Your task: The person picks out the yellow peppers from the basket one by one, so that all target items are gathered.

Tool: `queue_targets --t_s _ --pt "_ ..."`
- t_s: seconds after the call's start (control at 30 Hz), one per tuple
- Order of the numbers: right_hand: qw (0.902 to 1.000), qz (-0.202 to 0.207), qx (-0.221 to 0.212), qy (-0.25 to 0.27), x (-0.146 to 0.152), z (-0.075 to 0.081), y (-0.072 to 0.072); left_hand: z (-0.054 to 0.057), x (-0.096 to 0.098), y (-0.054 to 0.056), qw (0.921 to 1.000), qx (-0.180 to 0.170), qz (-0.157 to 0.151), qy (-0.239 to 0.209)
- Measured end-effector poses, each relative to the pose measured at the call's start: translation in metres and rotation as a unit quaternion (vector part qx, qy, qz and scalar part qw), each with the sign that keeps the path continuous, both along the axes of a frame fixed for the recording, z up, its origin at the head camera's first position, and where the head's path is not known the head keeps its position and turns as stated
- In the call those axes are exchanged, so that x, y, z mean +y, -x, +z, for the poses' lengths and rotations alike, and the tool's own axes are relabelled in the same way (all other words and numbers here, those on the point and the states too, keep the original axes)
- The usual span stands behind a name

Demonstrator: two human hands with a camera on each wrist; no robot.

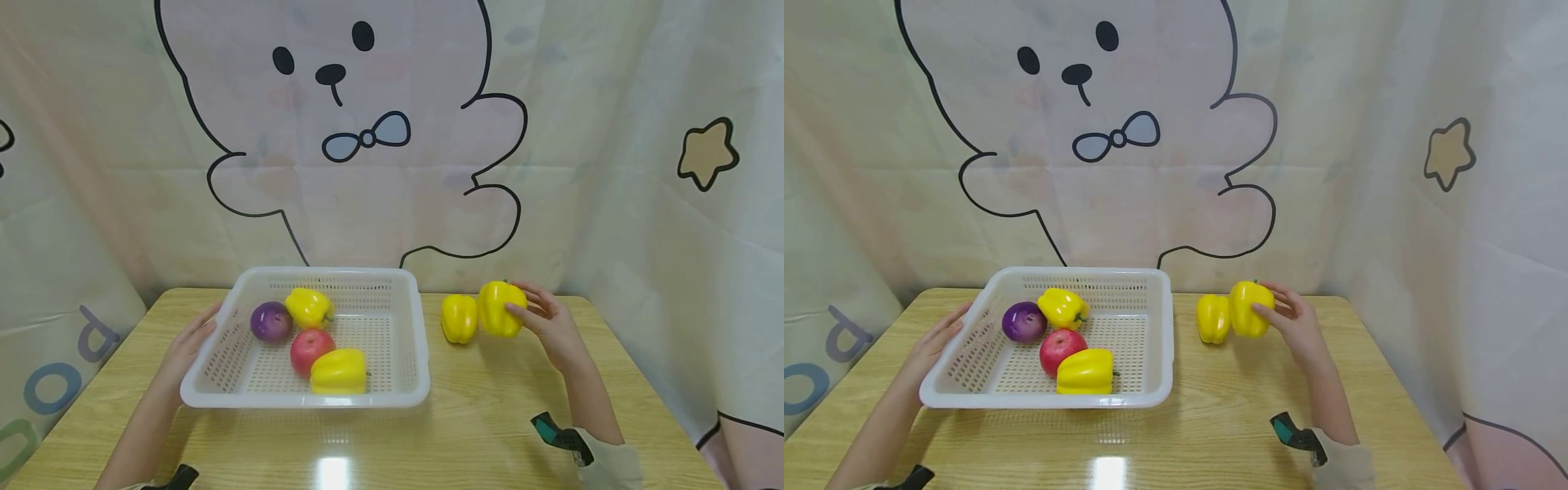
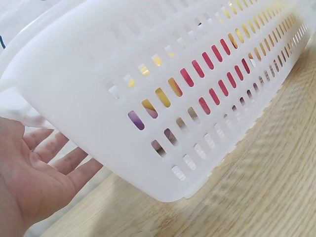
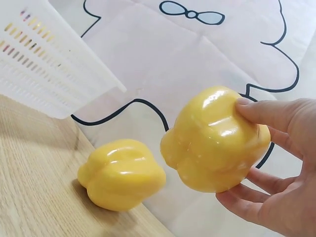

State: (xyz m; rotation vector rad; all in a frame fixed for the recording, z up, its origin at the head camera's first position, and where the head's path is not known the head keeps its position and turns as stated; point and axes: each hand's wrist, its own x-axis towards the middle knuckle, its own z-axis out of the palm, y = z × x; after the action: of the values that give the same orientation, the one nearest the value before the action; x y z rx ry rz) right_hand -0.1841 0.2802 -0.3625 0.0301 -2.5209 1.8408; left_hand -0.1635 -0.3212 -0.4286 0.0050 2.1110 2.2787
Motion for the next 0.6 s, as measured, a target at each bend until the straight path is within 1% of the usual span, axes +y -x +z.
queue_targets --t_s 0.17,0.37,0.6 --pt "1.0 0.0 0.005 0.006 0.004 -0.006 0.004 0.0 0.0 0.0 0.9999 -0.005 0.001 0.011" --pt "1.0 -0.005 0.001 0.0 0.009 -0.012 0.009 0.001 0.0 0.0 0.9999 -0.01 0.004 0.013" --pt "0.9998 -0.009 0.003 -0.014 0.014 -0.021 0.014 0.0 0.0 0.0 1.0 0.003 -0.002 0.002"
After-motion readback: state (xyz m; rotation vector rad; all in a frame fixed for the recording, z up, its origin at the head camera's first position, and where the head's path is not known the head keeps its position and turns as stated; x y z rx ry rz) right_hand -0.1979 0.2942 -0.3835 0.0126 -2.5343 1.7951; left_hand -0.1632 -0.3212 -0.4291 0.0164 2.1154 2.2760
